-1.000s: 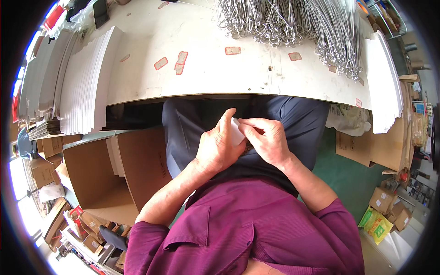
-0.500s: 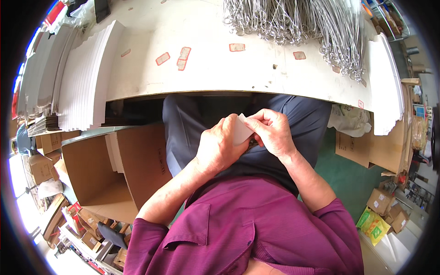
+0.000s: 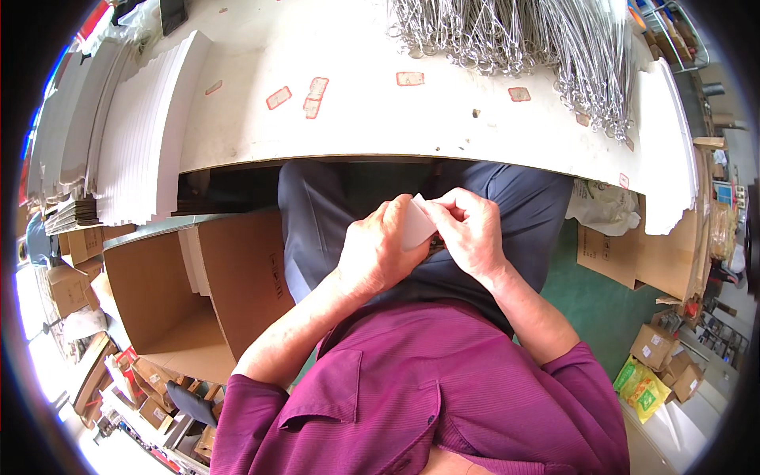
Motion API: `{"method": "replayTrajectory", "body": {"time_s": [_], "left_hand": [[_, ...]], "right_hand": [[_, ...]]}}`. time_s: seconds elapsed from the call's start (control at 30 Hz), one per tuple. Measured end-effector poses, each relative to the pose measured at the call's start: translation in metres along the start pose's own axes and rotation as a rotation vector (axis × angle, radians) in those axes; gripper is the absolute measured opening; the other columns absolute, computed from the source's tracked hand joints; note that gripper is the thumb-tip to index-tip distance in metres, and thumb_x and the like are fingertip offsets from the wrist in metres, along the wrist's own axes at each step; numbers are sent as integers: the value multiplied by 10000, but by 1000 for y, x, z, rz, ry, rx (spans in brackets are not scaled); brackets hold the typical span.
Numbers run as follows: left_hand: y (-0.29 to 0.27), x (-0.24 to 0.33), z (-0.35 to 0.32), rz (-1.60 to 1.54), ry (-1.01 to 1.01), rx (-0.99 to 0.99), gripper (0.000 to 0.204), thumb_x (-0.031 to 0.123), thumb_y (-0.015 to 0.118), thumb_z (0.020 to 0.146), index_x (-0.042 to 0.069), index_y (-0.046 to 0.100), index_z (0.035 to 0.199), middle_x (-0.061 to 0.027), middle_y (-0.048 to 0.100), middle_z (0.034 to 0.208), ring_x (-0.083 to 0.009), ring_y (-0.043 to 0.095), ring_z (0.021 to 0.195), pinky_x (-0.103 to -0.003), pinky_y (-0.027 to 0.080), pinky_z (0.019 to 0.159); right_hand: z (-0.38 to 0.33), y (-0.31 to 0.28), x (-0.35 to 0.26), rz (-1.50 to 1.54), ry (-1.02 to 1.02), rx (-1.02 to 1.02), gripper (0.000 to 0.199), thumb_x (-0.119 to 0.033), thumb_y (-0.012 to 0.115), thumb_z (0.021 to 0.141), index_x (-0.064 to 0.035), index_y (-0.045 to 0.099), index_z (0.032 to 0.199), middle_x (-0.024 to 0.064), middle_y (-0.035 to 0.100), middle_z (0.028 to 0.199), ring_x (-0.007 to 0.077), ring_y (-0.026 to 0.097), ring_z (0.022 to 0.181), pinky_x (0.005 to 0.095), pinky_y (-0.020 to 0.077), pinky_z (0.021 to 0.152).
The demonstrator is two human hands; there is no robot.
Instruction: The person slides a bundle of brushes into a white cardboard sleeve by hand.
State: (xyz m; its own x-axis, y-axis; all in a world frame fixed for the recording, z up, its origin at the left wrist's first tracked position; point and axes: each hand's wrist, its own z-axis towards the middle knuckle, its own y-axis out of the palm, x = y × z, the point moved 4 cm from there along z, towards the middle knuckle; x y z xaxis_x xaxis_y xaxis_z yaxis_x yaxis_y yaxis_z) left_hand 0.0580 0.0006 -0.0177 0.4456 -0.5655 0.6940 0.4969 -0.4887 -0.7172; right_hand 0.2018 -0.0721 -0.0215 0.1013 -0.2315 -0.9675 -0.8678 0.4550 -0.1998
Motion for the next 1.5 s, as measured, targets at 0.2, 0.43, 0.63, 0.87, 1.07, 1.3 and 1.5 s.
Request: {"method": "replayTrajectory", "body": {"time_s": [0.2,0.43,0.63,0.87,1.07,1.3,1.5], "left_hand": [[-8,0,4,-39,-97,-34,609,230,827,764,-24,590,1265,-224,709,1108,-394,723,971,-452,604,823],[-7,-7,2,-74,-59,33,646,291,833,758,-5,573,1271,-221,706,1061,-387,725,935,-460,601,801],[-6,-6,2,-99,-76,1,627,257,830,747,-6,581,1258,-218,707,1047,-389,723,938,-455,601,801],[-4,-5,3,-116,-77,6,616,198,805,735,-10,576,1267,-218,711,1031,-391,724,915,-458,602,798],[-1,1,8,-12,-52,26,712,199,831,727,-44,535,1326,-238,706,1046,-399,725,914,-429,607,781],[-59,7,0,68,13,-27,639,268,841,790,-17,540,1276,-212,688,1055,-382,705,985,-446,594,809],[-132,-17,37,183,-188,145,440,320,819,807,5,614,1037,-226,698,843,-439,705,801,-512,572,745]], "right_hand": [[-11,6,-1,59,-114,21,143,-106,725,966,17,739,1039,94,703,725,100,668,663,272,523,594],[-18,17,-6,-101,-325,-28,433,-116,744,943,19,642,1341,180,737,990,212,726,813,331,577,712],[-21,16,-11,-159,-323,-71,438,-89,736,931,30,638,1340,226,749,1025,271,763,847,344,587,729],[-26,19,-8,-125,-307,-71,399,-63,702,948,21,648,1335,235,750,994,285,772,880,338,591,745],[-17,16,-8,-33,-167,-49,306,-83,668,994,32,683,1276,223,761,1086,193,755,959,300,589,787],[22,-20,-33,177,-158,25,310,-133,647,1033,42,670,1288,86,750,922,77,661,743,240,553,652],[63,-56,-58,-396,-514,216,196,-110,711,972,18,736,1118,111,762,921,157,728,787,293,570,714]]}}
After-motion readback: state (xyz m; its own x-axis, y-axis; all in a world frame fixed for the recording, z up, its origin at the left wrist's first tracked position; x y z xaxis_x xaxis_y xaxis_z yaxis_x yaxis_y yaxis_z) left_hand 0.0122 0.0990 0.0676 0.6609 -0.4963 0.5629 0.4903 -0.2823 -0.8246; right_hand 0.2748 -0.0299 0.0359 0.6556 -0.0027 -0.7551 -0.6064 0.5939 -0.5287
